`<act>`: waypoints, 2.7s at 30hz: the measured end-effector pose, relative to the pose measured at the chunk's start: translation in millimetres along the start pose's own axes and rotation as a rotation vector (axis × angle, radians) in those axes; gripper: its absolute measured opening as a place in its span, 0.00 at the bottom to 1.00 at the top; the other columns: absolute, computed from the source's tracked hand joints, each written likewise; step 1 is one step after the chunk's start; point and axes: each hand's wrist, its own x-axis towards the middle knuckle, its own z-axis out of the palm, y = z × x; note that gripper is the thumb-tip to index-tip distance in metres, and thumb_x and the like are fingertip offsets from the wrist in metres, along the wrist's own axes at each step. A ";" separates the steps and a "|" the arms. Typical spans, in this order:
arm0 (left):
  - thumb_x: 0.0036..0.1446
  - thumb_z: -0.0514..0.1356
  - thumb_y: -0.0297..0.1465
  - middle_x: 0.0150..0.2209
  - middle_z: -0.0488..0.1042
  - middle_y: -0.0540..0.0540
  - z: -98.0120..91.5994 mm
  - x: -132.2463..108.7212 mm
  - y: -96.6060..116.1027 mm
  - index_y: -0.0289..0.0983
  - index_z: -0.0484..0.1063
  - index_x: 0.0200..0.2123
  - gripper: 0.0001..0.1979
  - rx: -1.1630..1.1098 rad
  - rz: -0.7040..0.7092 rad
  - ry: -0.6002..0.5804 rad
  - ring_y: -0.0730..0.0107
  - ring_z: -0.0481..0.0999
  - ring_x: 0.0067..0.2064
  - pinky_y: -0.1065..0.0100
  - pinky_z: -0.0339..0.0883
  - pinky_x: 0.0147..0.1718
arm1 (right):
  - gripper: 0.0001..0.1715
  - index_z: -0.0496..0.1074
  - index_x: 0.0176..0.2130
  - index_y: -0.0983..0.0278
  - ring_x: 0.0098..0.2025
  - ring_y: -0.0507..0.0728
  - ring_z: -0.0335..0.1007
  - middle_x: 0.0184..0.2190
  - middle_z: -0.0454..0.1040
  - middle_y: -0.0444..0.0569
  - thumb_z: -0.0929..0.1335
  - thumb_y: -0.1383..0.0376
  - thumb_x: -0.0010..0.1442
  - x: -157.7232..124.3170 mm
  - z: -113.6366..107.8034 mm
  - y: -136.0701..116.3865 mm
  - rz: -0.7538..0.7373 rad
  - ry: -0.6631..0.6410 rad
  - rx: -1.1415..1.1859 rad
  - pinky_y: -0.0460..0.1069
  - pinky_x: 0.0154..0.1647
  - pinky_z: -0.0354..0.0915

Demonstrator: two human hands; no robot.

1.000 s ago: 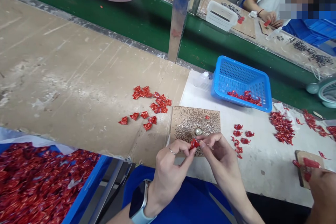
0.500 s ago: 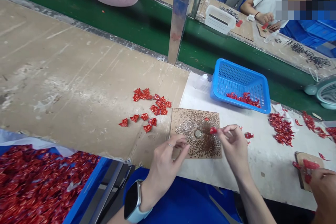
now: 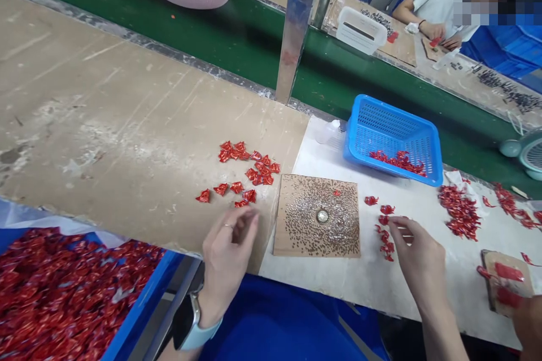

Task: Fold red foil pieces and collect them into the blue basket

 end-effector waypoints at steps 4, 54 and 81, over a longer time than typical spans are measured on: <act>0.66 0.67 0.35 0.46 0.77 0.41 -1.2 5.8 -13.7 0.37 0.79 0.52 0.14 0.150 0.009 0.058 0.61 0.81 0.43 0.61 0.77 0.42 | 0.38 0.82 0.35 0.61 0.26 0.63 0.75 0.37 0.83 0.58 0.65 0.32 0.60 -9.2 1.0 10.8 -0.007 -0.081 -0.041 0.57 0.30 0.69; 0.66 0.63 0.28 0.39 0.84 0.49 -10.5 1.8 -11.2 0.42 0.81 0.45 0.07 -0.076 -0.029 -0.144 0.66 0.83 0.38 0.63 0.79 0.39 | 0.17 0.86 0.38 0.60 0.22 0.53 0.59 0.24 0.72 0.43 0.76 0.50 0.58 -17.8 58.8 -66.2 -0.085 -0.437 0.472 0.49 0.26 0.62; 0.63 0.67 0.27 0.29 0.79 0.56 20.1 -0.9 69.7 0.41 0.71 0.34 0.08 -0.413 -0.039 -0.222 0.76 0.83 0.29 0.77 0.77 0.32 | 0.09 0.80 0.42 0.56 0.41 0.57 0.79 0.37 0.81 0.46 0.76 0.55 0.66 -54.4 26.3 -104.3 -0.020 -0.469 0.850 0.48 0.37 0.76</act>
